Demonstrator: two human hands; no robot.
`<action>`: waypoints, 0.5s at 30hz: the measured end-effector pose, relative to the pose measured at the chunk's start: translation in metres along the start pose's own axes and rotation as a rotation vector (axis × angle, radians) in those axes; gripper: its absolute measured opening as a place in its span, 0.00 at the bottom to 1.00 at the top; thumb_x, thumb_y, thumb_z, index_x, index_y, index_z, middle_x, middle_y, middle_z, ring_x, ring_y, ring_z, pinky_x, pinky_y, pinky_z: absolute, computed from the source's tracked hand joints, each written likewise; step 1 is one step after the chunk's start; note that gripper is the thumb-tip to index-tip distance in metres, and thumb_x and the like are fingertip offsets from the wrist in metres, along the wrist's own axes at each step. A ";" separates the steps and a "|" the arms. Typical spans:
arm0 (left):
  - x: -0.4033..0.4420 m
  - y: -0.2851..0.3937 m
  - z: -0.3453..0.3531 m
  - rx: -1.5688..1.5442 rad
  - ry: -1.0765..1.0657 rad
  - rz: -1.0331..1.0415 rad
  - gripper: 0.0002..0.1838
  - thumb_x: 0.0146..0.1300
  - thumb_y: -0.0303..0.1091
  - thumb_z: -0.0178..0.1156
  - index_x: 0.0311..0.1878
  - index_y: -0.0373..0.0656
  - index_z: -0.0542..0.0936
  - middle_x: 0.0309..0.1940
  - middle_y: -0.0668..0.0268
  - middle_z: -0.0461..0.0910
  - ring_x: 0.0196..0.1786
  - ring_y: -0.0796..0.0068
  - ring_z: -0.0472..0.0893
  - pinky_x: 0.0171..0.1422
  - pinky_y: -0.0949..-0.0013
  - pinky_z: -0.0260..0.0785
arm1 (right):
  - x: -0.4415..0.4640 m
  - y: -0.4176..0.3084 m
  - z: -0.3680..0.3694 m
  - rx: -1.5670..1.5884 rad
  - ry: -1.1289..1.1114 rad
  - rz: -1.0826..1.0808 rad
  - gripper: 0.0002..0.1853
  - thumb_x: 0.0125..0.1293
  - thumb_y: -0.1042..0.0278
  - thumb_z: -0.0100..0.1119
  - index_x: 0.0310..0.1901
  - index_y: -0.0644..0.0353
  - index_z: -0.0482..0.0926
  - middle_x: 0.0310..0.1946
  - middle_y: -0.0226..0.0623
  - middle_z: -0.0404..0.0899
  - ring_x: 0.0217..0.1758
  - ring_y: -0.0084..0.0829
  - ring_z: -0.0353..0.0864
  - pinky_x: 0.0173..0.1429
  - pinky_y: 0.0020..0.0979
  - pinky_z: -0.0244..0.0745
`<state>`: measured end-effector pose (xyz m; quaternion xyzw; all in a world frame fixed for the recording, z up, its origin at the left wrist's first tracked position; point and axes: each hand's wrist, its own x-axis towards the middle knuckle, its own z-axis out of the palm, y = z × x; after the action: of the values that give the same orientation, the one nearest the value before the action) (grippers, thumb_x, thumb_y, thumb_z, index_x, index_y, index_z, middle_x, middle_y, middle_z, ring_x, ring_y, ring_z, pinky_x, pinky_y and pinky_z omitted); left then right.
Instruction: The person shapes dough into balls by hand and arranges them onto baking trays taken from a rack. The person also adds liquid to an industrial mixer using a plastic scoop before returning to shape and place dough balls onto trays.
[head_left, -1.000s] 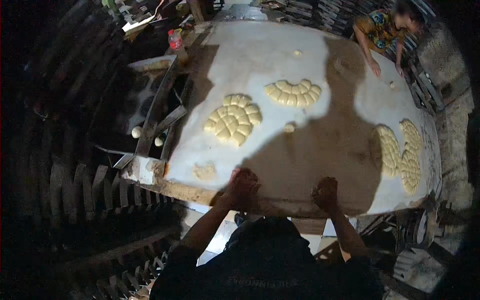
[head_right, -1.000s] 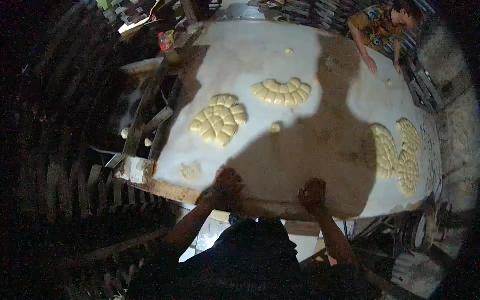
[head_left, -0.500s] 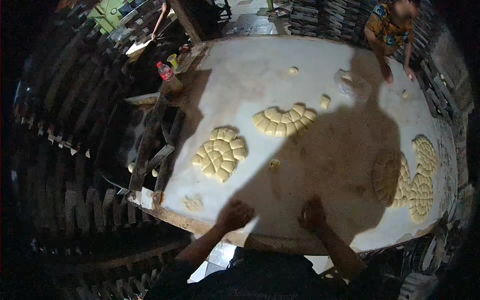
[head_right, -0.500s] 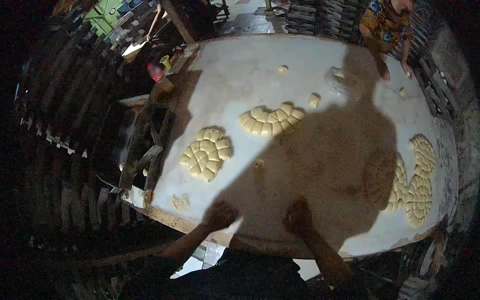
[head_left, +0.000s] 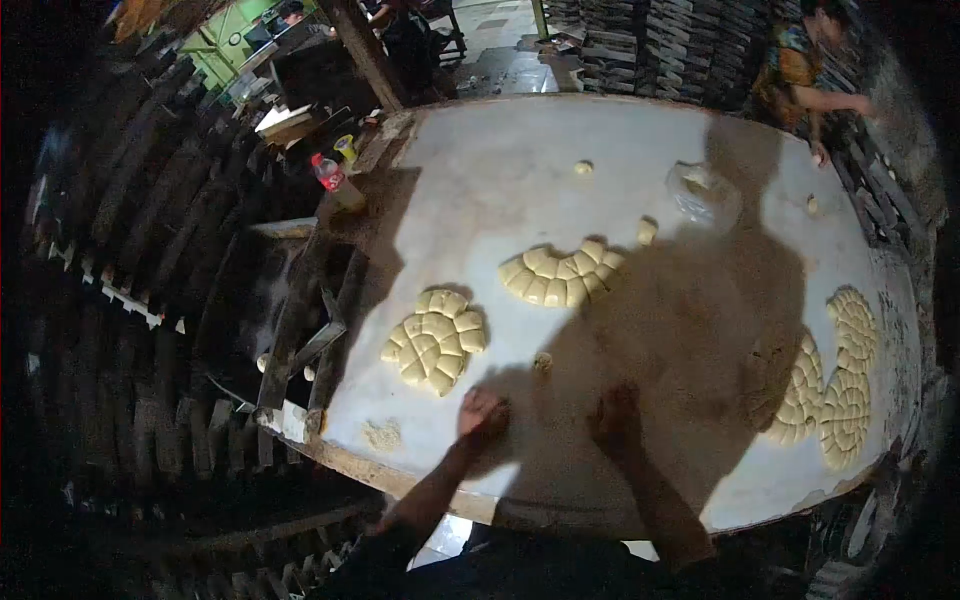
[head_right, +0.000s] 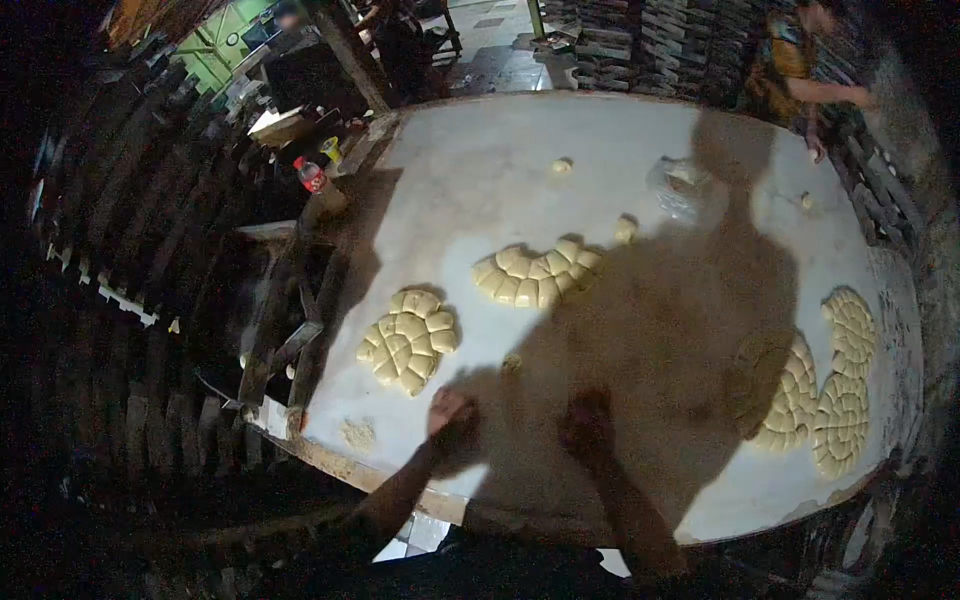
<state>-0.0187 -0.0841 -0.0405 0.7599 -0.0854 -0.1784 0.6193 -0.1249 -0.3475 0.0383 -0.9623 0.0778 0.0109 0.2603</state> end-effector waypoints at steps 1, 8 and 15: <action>0.007 0.005 0.019 0.445 -0.062 0.238 0.03 0.56 0.32 0.57 0.34 0.47 0.77 0.38 0.59 0.77 0.43 0.56 0.76 0.49 0.54 0.68 | 0.009 -0.007 0.014 -0.011 0.040 0.032 0.18 0.63 0.63 0.52 0.46 0.73 0.68 0.50 0.62 0.66 0.60 0.60 0.63 0.71 0.55 0.49; -0.070 0.023 -0.036 0.932 -0.391 0.731 0.16 0.52 0.35 0.60 0.46 0.46 0.78 0.46 0.63 0.78 0.53 0.60 0.75 0.65 0.53 0.60 | -0.049 0.038 0.013 -0.319 -0.185 -0.179 0.18 0.64 0.63 0.51 0.47 0.71 0.68 0.48 0.60 0.67 0.58 0.59 0.64 0.68 0.56 0.52; 0.017 0.046 0.006 0.930 0.018 0.802 0.05 0.57 0.32 0.55 0.36 0.45 0.76 0.32 0.60 0.74 0.40 0.59 0.75 0.53 0.52 0.66 | 0.020 0.011 0.055 -0.087 0.480 0.122 0.13 0.65 0.64 0.49 0.44 0.67 0.72 0.45 0.56 0.70 0.56 0.57 0.65 0.67 0.52 0.54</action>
<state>-0.0016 -0.1055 0.0000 0.8606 -0.4285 0.1308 0.2422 -0.1054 -0.3317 -0.0160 -0.9411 0.1950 -0.1990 0.1915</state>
